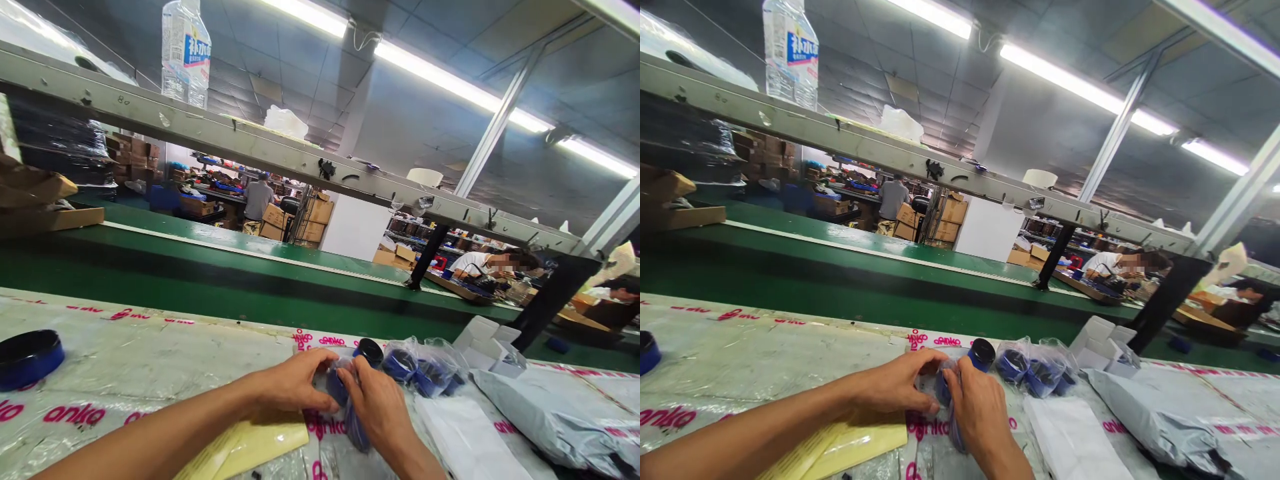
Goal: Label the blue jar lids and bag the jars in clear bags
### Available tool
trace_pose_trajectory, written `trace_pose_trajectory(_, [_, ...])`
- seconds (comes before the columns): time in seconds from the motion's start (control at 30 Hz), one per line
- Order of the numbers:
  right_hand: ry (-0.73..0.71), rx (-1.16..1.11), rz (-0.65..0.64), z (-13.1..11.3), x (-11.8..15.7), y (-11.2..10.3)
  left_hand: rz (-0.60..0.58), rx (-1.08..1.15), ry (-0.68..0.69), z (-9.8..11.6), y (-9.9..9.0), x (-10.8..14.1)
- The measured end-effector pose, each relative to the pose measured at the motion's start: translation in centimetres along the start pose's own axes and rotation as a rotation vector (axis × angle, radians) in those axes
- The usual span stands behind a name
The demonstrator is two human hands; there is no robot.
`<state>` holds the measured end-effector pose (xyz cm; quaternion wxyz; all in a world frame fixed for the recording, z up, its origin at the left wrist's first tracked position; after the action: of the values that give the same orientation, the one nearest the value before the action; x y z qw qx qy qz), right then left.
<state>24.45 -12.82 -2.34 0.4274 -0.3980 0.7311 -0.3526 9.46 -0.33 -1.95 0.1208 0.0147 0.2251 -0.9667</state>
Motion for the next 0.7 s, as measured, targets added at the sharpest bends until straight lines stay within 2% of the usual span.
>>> trace_pose_trajectory(0.07, [0.031, -0.073, 0.033, 0.0, -0.3, -0.5, -0.002, 0.079, 0.013, -0.3, -0.2, 0.2])
trace_pose_trajectory(0.17, [0.109, -0.198, 0.099, 0.5, -0.5, -1.9, 0.021, 0.106, -0.056, -0.4, -0.2, 0.3])
trace_pose_trajectory(0.23, [0.168, -0.276, 0.147, 1.4, 0.0, -3.4, -0.009, 0.031, -0.09, -0.2, -0.1, 0.3])
trace_pose_trajectory(0.33, [0.258, -0.368, 0.227, 2.9, 2.1, -6.3, -0.056, -0.179, -0.059, -0.3, -0.1, -0.1])
trace_pose_trajectory(0.43, [0.344, -0.411, 0.302, 3.5, 6.4, -10.0, -0.101, -0.387, -0.014, -0.7, 0.2, -0.4])
trace_pose_trajectory(0.53, [0.454, -0.403, 0.361, 4.4, 12.3, -12.9, -0.155, -0.541, 0.027, -0.8, 0.3, -1.0])
trace_pose_trajectory(0.6, [0.559, -0.384, 0.387, 5.9, 16.7, -13.8, -0.159, -0.626, 0.042, -0.7, 0.3, -1.4])
trace_pose_trajectory(0.7, [0.751, -0.345, 0.41, 9.3, 23.6, -13.3, -0.127, -0.761, 0.054, -0.2, 0.4, -2.0])
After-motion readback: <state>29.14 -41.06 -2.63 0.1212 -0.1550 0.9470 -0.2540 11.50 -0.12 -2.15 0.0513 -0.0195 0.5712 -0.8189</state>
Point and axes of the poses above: each hand's wrist, its own x-axis away from the middle knuckle, its own y-axis out of the palm, z = x × y, the point moved 1 cm from there along -x, towards the middle knuckle, and after that the axes turned 6 degrees about -z, right-handed, at the moved point
